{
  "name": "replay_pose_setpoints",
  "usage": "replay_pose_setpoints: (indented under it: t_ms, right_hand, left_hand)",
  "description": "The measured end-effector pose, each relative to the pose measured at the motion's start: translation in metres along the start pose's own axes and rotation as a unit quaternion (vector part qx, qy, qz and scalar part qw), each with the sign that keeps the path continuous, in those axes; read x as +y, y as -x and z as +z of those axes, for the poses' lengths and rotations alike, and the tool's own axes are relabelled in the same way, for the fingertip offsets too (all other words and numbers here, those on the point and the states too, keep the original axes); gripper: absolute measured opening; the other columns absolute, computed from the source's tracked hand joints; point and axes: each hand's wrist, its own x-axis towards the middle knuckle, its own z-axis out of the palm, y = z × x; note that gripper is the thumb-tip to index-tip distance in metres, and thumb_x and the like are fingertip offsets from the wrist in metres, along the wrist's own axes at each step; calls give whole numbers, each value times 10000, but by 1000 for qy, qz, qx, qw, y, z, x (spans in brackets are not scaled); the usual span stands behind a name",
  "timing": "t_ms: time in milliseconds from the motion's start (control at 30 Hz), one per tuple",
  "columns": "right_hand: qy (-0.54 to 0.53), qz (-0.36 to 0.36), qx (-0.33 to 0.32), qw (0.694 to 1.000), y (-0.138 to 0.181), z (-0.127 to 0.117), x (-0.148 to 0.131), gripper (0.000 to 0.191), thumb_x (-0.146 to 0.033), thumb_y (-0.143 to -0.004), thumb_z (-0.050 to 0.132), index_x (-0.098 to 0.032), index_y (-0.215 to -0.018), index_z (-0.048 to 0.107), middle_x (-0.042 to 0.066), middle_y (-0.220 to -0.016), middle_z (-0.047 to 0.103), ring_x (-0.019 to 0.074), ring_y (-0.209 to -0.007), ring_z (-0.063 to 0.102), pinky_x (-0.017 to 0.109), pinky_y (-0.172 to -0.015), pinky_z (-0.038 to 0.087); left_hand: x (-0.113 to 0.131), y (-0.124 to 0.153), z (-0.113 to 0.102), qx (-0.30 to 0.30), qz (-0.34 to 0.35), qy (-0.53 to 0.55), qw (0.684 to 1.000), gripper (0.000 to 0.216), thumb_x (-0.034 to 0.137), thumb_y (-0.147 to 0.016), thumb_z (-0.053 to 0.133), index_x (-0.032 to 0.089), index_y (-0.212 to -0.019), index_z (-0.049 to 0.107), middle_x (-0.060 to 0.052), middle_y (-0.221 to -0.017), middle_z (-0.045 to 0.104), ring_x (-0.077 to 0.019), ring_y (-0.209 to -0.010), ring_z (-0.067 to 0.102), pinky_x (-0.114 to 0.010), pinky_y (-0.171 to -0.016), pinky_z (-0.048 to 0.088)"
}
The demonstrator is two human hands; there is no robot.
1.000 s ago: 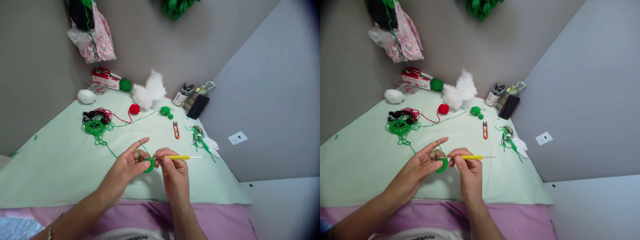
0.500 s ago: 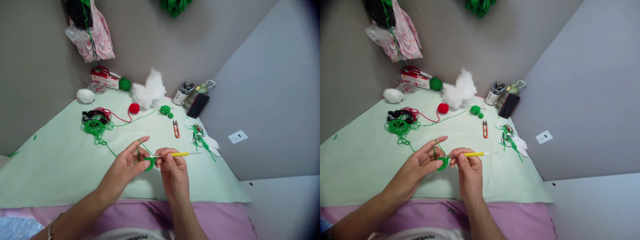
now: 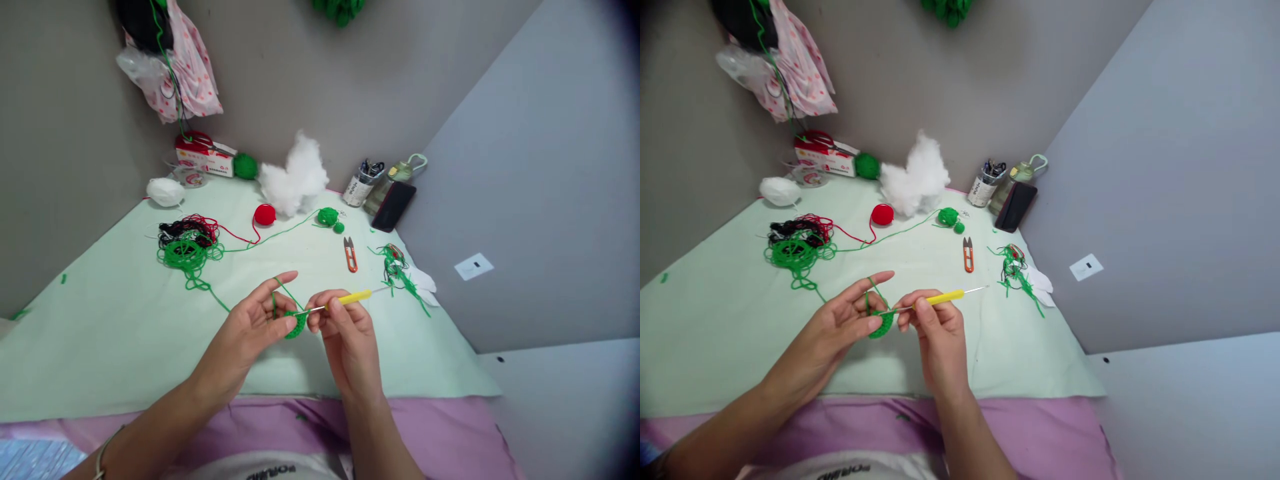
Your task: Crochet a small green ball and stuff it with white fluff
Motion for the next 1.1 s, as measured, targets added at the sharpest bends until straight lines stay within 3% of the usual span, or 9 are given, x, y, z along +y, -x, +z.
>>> replay_pose_setpoints:
  t_ms: [200, 400, 667, 1100]
  right_hand:
    - [51, -45, -6, 998, 4, -4, 3, 175, -369, -936, 737, -229, -865, 813, 36, -863, 731, 142, -728, 622, 294, -685, 505]
    - [71, -46, 22, 996, 6, -6, 7, 159, -377, -914, 762, -228, -895, 817, 32, -832, 724, 149, -712, 617, 312, -699, 517]
    - [84, -57, 7, 995, 7, -4, 10, 164, -382, -930, 743, -233, -932, 813, 39, -879, 727, 159, -749, 629, 322, -719, 526]
    - [-6, -41, 12, 999, 3, 2, 2, 197, -375, -942, 733, -212, -852, 797, 29, -836, 725, 109, -663, 633, 252, -636, 509]
  left_hand:
    - [1, 0, 3, -20, -6, 3, 1000, 596, 299, -886, 799, 284, -1450, 608, 8, -915, 685, -194, -956, 612, -345, -949, 437]
    - [0, 0, 3, -21, -7, 16, 1000, 609, 292, -879, 810, 283, -1452, 603, 20, -912, 680, -177, -941, 620, -334, -946, 442]
    - [0, -2, 2, -21, -6, 41, 999, 631, 262, -867, 823, 273, -1453, 591, 22, -915, 669, -171, -929, 654, -330, -934, 469]
    - [1, -1, 0, -12, 7, -2, 1000, 517, 282, -876, 820, 320, -1369, 671, 28, -916, 646, -152, -916, 581, -300, -917, 447]
